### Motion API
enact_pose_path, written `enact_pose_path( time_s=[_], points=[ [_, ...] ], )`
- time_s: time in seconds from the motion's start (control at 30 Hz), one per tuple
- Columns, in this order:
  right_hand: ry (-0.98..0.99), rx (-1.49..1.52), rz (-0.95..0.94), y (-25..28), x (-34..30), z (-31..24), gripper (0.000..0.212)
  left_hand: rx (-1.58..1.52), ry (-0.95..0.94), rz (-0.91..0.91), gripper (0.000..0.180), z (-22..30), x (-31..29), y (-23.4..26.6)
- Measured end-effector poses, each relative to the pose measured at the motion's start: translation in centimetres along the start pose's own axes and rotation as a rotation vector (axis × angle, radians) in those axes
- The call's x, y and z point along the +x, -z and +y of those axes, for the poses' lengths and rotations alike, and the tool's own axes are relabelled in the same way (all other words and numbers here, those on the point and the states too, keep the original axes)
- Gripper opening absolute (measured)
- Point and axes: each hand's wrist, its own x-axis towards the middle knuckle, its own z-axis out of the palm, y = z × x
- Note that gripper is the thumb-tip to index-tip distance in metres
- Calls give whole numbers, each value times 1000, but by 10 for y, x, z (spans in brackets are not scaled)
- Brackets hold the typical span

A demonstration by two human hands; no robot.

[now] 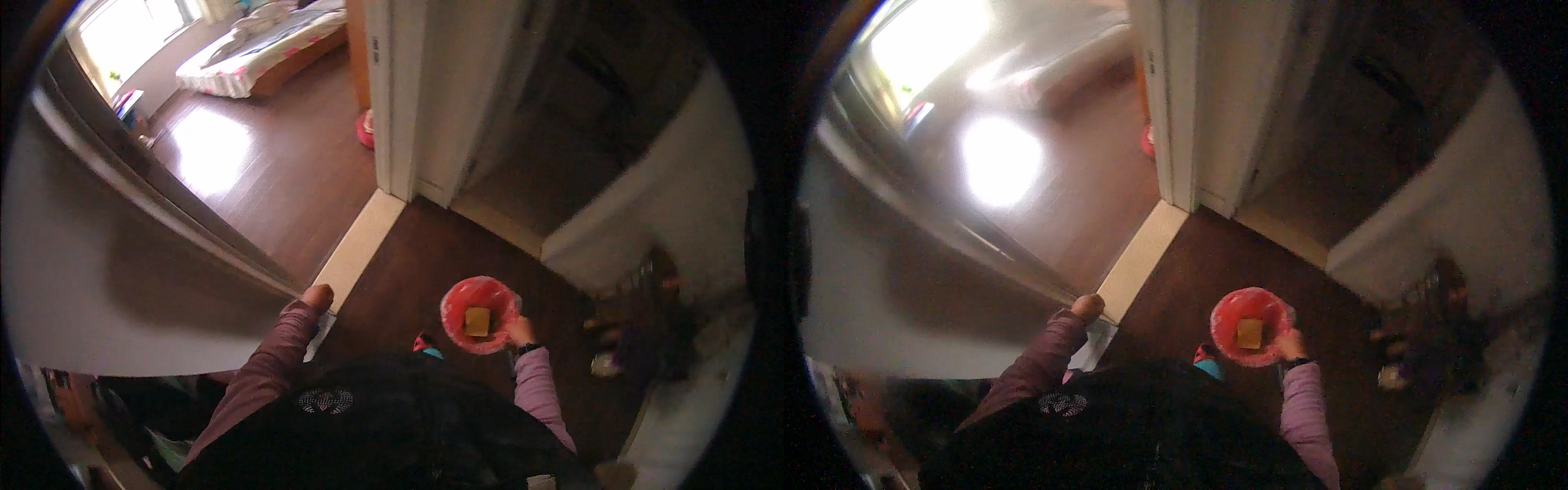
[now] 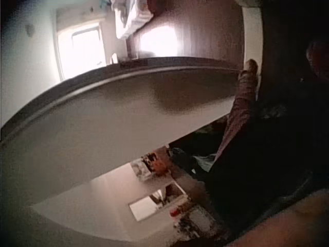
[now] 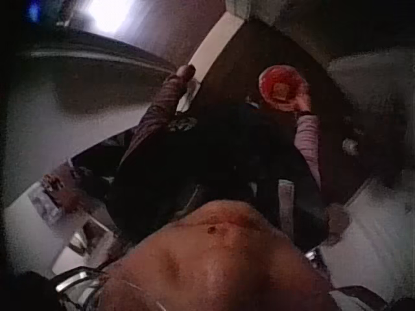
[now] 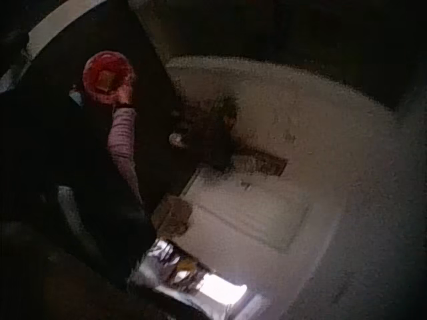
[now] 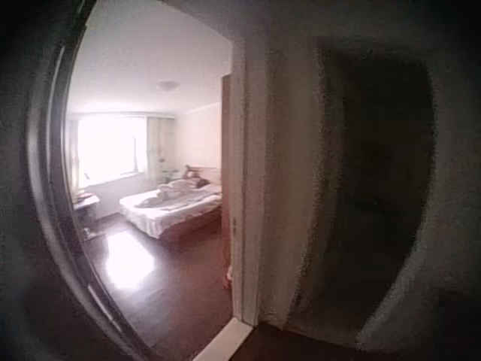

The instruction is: The person walks from the kitchen to the bedroom, picks up a small container, and sits on the floor. They open the container, remove the lid, and then reattach it, completing the assembly.

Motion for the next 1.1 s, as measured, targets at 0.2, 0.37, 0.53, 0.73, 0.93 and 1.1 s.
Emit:
enact_pose_path(
  time_s=[0.2,0.37,0.53,0.73,0.93,1.1],
  points=[
    [393,-102,-241,-48,155,-283,31,-283,310,174,22,-66,88,63],
    [584,-237,-260,-125,225,-464,35,-337,406,76,18,-138,141,103],
    [587,-268,-355,-169,235,-593,33,-440,434,175,17,-190,168,152],
    [590,-144,-385,-205,324,-741,30,-545,491,350,19,-257,256,246],
    [398,22,-529,-241,431,-889,37,-573,723,389,27,-376,297,273],
    [571,-364,-305,-249,489,-993,38,-1036,1222,418,20,-427,279,284]
  ],
)
